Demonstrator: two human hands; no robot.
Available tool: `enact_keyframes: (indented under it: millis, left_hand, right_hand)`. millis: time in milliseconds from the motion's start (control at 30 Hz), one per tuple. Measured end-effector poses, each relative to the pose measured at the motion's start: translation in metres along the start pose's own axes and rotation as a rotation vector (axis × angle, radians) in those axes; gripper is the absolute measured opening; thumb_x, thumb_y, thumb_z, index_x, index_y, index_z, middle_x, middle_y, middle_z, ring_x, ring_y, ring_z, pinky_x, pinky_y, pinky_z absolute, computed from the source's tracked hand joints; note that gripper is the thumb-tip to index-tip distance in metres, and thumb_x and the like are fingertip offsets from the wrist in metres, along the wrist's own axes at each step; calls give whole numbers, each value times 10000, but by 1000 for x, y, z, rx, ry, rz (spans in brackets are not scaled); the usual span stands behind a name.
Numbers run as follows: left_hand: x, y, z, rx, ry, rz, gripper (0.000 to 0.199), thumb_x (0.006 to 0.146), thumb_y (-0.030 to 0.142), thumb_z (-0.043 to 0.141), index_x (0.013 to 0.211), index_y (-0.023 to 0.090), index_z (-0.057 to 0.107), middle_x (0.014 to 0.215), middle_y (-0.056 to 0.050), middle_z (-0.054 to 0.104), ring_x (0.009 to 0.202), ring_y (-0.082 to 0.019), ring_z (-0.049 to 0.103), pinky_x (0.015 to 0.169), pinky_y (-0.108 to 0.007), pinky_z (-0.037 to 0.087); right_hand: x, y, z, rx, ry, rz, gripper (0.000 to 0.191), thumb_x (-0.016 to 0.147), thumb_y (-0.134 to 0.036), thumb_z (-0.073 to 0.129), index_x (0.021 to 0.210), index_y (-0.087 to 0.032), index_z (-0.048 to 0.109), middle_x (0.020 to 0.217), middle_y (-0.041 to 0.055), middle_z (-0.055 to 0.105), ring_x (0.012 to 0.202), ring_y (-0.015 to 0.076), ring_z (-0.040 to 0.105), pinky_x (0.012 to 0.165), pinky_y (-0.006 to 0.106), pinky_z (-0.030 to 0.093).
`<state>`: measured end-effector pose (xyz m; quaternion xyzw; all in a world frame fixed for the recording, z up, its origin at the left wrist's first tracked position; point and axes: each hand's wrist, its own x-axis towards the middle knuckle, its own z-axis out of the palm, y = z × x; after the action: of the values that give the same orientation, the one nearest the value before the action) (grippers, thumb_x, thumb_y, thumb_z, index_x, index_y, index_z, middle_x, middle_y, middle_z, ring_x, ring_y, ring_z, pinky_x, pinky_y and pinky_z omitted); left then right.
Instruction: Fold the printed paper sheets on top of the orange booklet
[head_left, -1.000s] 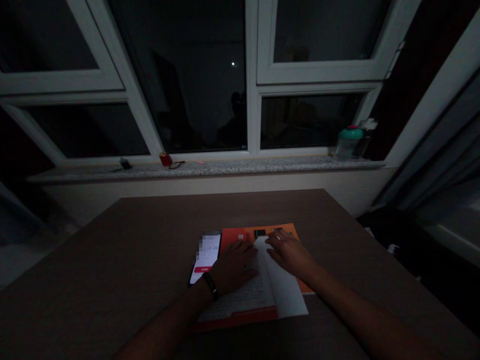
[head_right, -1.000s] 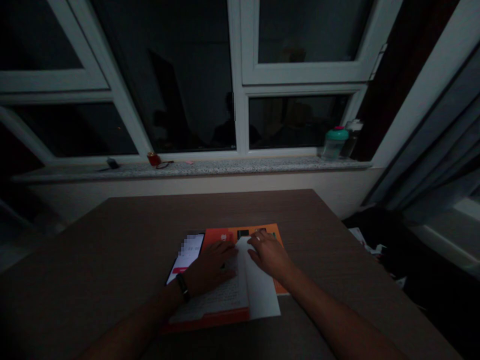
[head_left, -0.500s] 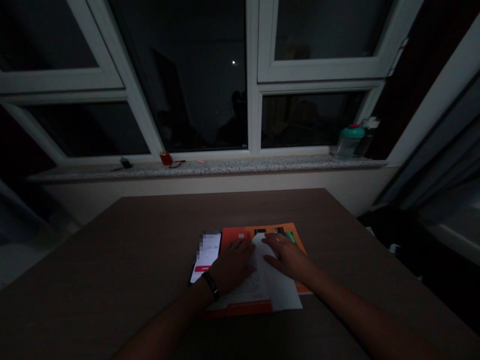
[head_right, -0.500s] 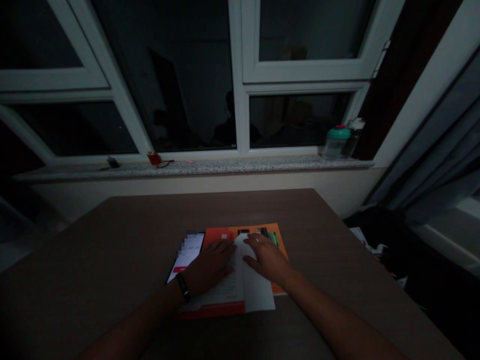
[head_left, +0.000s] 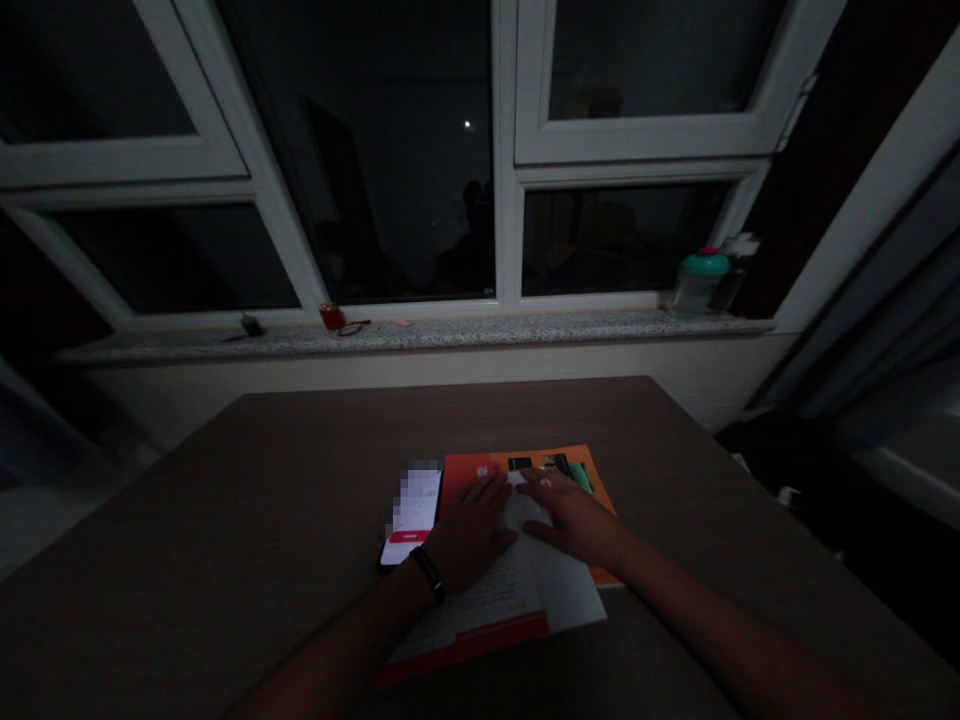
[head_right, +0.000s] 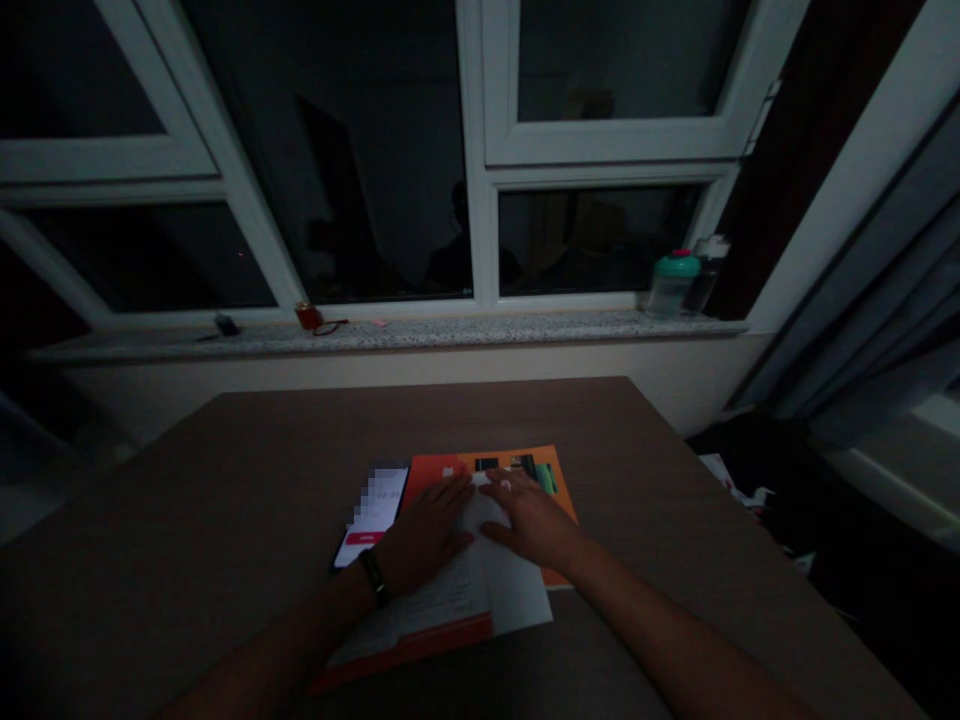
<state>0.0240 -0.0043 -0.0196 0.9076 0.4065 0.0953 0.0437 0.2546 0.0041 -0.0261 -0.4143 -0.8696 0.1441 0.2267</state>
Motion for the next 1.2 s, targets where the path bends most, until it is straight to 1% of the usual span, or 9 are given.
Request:
enact_keyframes:
  millis: [100, 233, 433, 600, 900, 1000, 1067, 1200]
  left_hand:
    - [-1, -1, 2, 24, -2, -3, 577, 967, 419, 469, 1456, 150, 323, 1527, -134, 344, 1410, -276, 302, 1137, -458, 277]
    - [-2, -1, 4, 45, 18, -4, 567, 983, 426, 428, 1468, 160, 304, 1534, -130, 331, 1416, -274, 292, 1134, -463, 278]
    - [-3, 2, 6, 78, 4, -30, 575, 975, 415, 439, 1471, 156, 306, 1550, -120, 301, 1433, -297, 247, 1133, -498, 279]
    - [-3, 4, 8, 108, 10, -38, 584, 978, 404, 421, 1485, 153, 278, 1564, -118, 266, 1445, -299, 212, 1127, -517, 281]
    - [-2, 7, 9, 126, 12, -45, 569, 974, 388, 422, 1473, 138, 315, 1551, -132, 292, 1433, -304, 248, 1137, -501, 270]
    - [-1, 4, 9, 115, -12, -37, 577, 976, 407, 431, 1466, 122, 323, 1545, -145, 301, 1429, -305, 256, 1144, -498, 254]
    - [0, 0, 8, 105, -7, -6, 570, 985, 418, 417, 1469, 136, 315, 1548, -138, 298, 1436, -294, 241, 1146, -495, 248]
    - [2, -6, 5, 86, 9, 58, 559, 999, 423, 396, 1485, 170, 283, 1561, -106, 278, 1450, -276, 198, 1148, -476, 246]
  right_hand:
    - [0, 1, 2, -7, 5, 19, 467, 860, -366, 630, 1298, -216, 568, 1420, 117, 499, 1322, 287, 433, 1105, 476, 349]
    - [1, 2, 5, -35, 19, 27, 457, 869, -375, 616, 1296, -217, 575, 1423, 105, 502, 1315, 286, 441, 1109, 471, 348]
    - [1, -1, 5, -101, -29, 68, 479, 862, -375, 619, 1308, -204, 579, 1443, 114, 486, 1315, 293, 452, 1125, 468, 331]
    - [1, -3, 5, -125, -41, 64, 488, 875, -374, 603, 1326, -193, 566, 1457, 122, 472, 1343, 276, 432, 1158, 462, 275]
    - [1, -6, 5, -171, -49, 66, 498, 875, -365, 600, 1334, -177, 555, 1442, 140, 482, 1331, 290, 436, 1143, 460, 293]
    - [0, -5, 4, -153, -17, 63, 453, 892, -361, 587, 1316, -205, 561, 1421, 116, 501, 1313, 275, 446, 1127, 455, 315]
    - [-1, -3, 3, -138, 22, 72, 425, 909, -340, 566, 1319, -228, 547, 1410, 102, 496, 1314, 265, 430, 1103, 443, 346]
    - [-2, 0, 0, -133, 62, 113, 463, 908, -312, 566, 1358, -227, 496, 1395, 131, 460, 1309, 271, 411, 1075, 450, 374]
